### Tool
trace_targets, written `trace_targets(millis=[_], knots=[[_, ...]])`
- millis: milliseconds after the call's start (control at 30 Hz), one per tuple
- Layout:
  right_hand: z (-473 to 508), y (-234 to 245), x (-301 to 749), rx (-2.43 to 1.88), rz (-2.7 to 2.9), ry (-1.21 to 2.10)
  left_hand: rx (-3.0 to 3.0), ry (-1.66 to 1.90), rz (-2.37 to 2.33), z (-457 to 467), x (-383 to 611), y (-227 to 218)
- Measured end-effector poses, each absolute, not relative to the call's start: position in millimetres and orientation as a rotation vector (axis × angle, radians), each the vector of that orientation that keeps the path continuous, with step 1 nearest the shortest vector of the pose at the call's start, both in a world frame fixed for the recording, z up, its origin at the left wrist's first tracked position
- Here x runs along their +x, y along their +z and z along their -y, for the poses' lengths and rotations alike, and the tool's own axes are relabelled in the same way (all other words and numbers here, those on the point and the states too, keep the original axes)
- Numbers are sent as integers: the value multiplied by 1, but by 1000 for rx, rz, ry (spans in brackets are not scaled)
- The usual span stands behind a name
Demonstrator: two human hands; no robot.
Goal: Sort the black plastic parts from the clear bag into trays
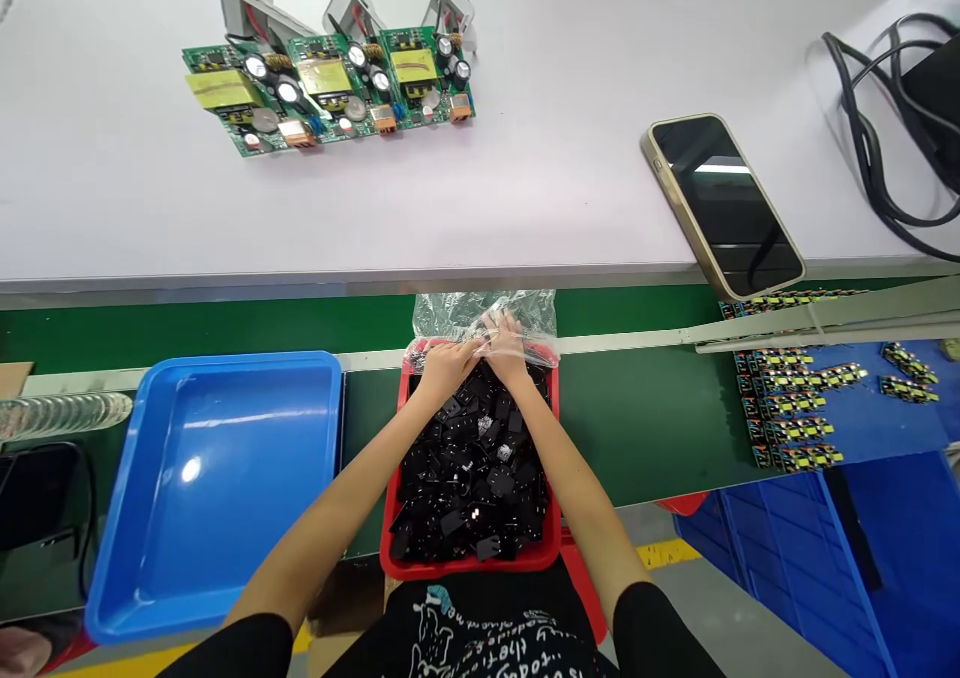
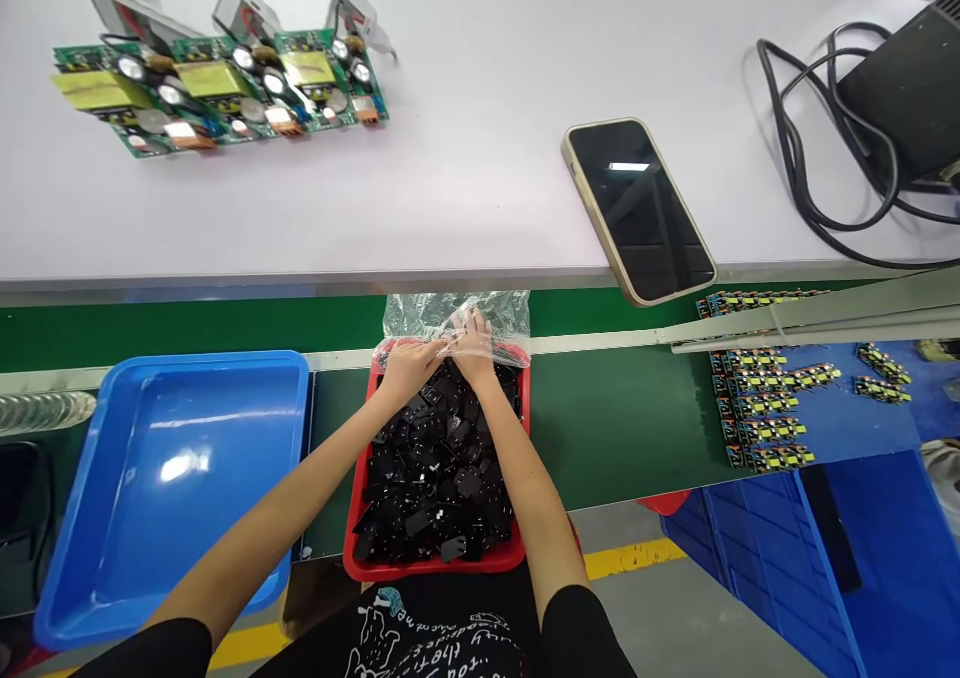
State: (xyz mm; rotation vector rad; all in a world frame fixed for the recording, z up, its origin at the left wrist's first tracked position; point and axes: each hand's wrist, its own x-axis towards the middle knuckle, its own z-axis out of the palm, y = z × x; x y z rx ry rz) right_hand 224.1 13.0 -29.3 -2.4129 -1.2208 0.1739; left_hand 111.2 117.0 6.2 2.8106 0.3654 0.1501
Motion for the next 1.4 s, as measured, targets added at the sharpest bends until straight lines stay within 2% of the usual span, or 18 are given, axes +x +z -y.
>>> trace_targets(millis=[100,233,333,433,633,933,1033,1200,1400], knots=[[-3,-21,216,-2444,1174,167,2794,219,-319,-117,97,-2],[61,-16,149,-2481,1191,231,2767,290,-295,-112,79,-10],[103,-26,94,-2605,973,254,2744,319,-290,-105,68,-16],[100,-42,74,-2619,951,253,2731,336,-306,-99,64,-18],[33,-53,120,-2478,896,83,2727,330,-334,-98,65,-14],[-28,-36,211,-2453,900,26,2621,368,-497,-104,77,-7],[-15,-32,226,-2453,937,37,2520,397,-675,-133,76,-6],[61,-40,211,-2421,1009,155,2202,381,-1047,-177,53,-16],[103,-55,197,-2375,800,320,1743,185,-1186,-175,38,-37]])
